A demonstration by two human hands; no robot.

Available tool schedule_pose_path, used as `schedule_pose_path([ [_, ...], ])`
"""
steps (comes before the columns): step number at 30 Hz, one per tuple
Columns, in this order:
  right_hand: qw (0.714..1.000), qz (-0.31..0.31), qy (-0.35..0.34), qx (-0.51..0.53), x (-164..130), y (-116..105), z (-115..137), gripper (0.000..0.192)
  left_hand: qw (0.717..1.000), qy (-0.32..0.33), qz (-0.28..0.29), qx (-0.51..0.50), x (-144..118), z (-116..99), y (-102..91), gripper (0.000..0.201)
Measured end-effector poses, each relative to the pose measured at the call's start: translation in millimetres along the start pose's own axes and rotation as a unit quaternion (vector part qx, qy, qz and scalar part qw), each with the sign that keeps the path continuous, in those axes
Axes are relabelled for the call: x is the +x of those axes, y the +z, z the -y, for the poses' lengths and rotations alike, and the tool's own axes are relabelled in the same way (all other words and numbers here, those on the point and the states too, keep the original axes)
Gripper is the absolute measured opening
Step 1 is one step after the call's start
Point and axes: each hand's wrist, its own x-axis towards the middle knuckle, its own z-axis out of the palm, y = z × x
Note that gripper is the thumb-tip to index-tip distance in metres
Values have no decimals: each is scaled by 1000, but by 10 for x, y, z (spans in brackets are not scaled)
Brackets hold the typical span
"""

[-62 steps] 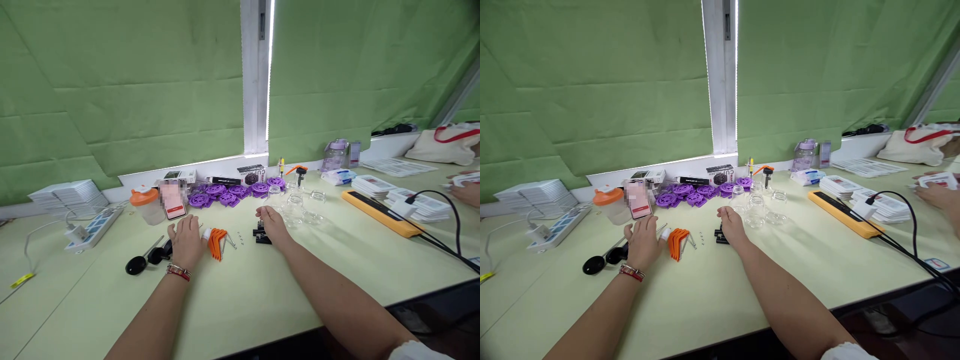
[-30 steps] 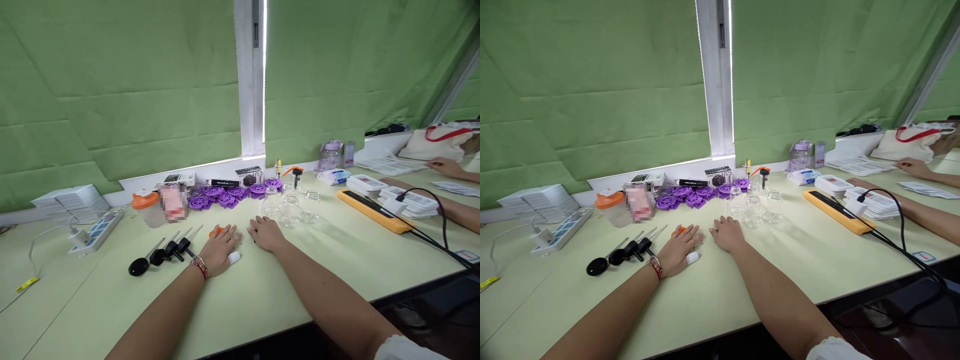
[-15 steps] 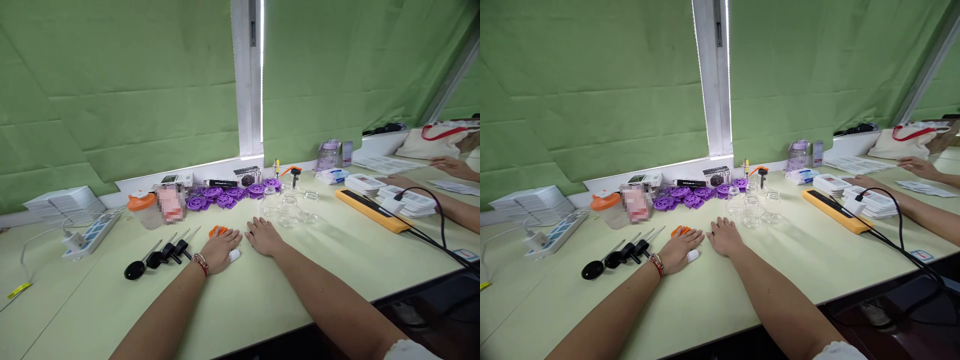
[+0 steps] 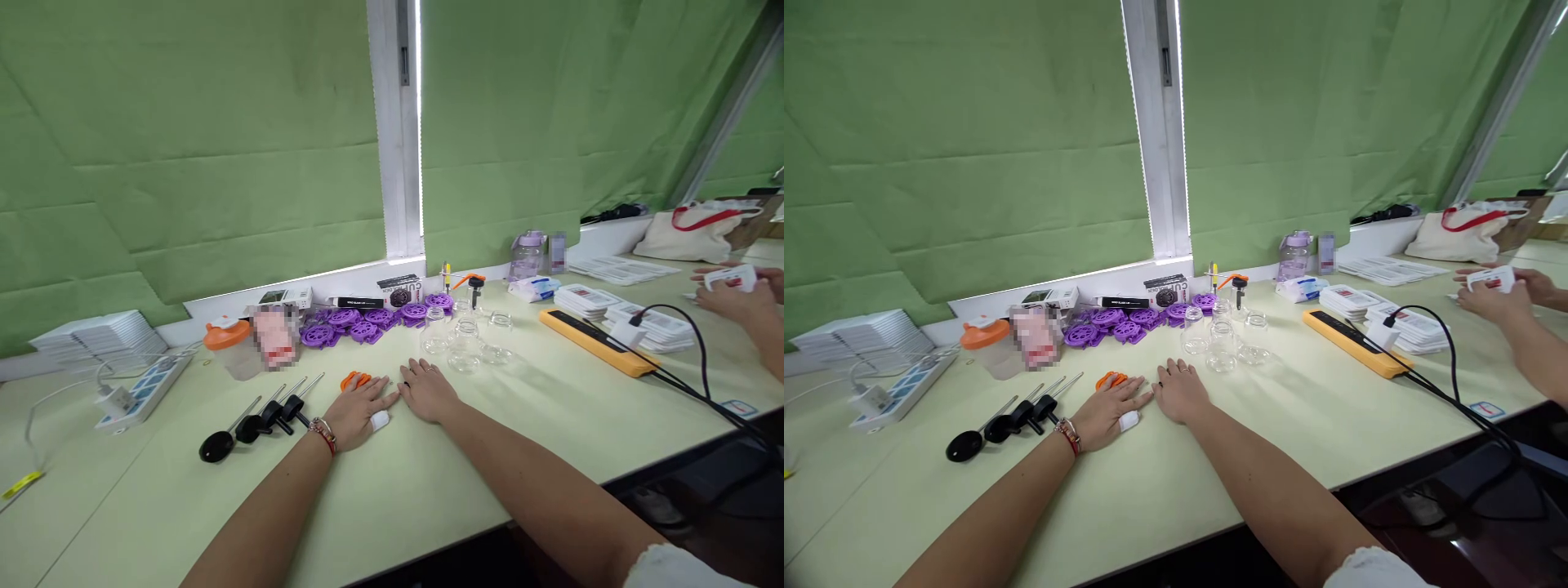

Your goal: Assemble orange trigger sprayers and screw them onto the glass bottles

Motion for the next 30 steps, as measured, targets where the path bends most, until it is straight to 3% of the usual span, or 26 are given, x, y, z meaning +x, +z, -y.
schedule_pose_path([
  [11,1000,-14,2,-4,-8,24,-9,58,999,-36,-18,31,33,-100,-81,60],
  [15,1000,-14,8,-6,-23,28,-30,57,999,-24,17,35,194,-264,-23,66],
  [19,999,-19,26,-10,-44,19,-78,57,995,-85,34,45,388,-364,84,69],
  [30,999,-4,45,-14,-50,-4,-134,59,992,-81,69,61,376,-245,88,71],
])
